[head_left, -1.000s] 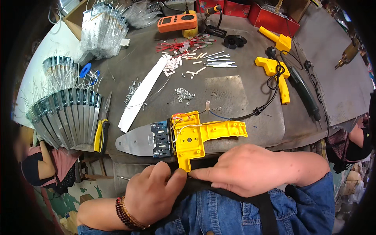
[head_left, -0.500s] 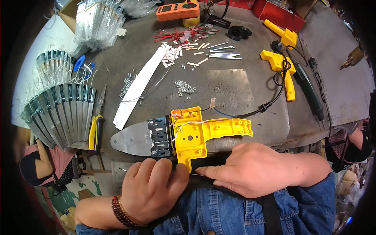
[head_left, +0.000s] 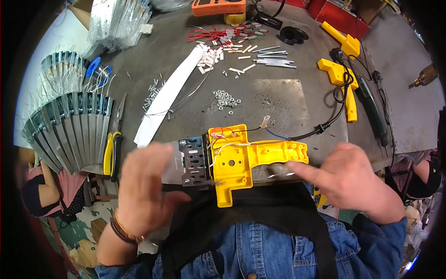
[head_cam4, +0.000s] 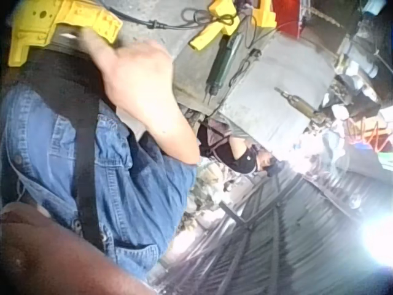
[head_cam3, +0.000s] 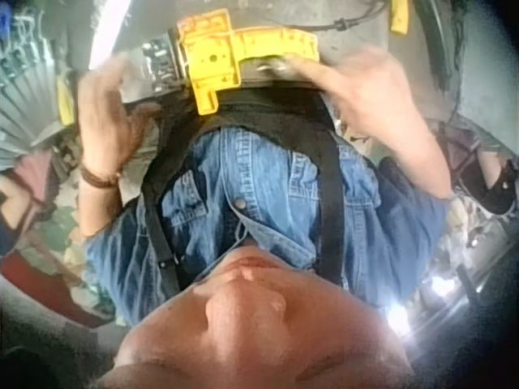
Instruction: The person assembles a handheld cutting tool by fitting metal plates and electrical components into a plastic housing, securing parts with an electric screwdriver, and soldering wire connections using a soldering iron.
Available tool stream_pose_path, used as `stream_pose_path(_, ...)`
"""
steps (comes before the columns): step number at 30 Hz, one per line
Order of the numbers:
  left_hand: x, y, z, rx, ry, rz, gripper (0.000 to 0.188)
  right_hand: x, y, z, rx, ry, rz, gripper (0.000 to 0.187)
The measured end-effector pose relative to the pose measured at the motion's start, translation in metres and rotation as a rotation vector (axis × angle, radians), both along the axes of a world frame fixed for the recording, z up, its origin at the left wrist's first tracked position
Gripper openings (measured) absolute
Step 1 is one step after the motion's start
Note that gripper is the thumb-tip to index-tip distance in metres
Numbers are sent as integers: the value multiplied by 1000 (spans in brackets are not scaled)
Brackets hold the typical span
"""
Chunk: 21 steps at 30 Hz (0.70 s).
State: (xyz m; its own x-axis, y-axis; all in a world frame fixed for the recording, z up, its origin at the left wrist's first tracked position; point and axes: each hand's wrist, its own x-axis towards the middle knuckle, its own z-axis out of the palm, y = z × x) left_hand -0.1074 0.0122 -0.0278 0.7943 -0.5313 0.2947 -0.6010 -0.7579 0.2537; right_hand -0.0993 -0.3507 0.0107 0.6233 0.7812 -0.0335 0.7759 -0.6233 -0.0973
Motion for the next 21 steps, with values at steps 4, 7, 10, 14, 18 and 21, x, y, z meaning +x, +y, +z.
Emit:
stream_pose_path(4, 23, 8, -13, -34, 130, -50, 87, -3, -12, -2, -126, -124, -97, 57)
stream_pose_path(7, 28, 7, -23, -157, 149, -112, 84, -3, 1, 2, -162, -156, -104, 55)
stream_pose_path(10, 28, 3, -27, -208, 122, -132, 81, 1, 12, 4, -196, -108, -60, 54)
stream_pose_path(14, 28, 2, -29, -229, 92, -131, 79, 6, 21, 1, -186, -82, -22, 54)
stream_pose_path(18, 26, 1, -30, -201, 66, -124, 78, 6, 29, -5, -149, -49, 0, 55)
stream_pose_path(21, 26, 1, -32, -199, 68, -110, 78, 6, 34, 0, -200, -49, 13, 56)
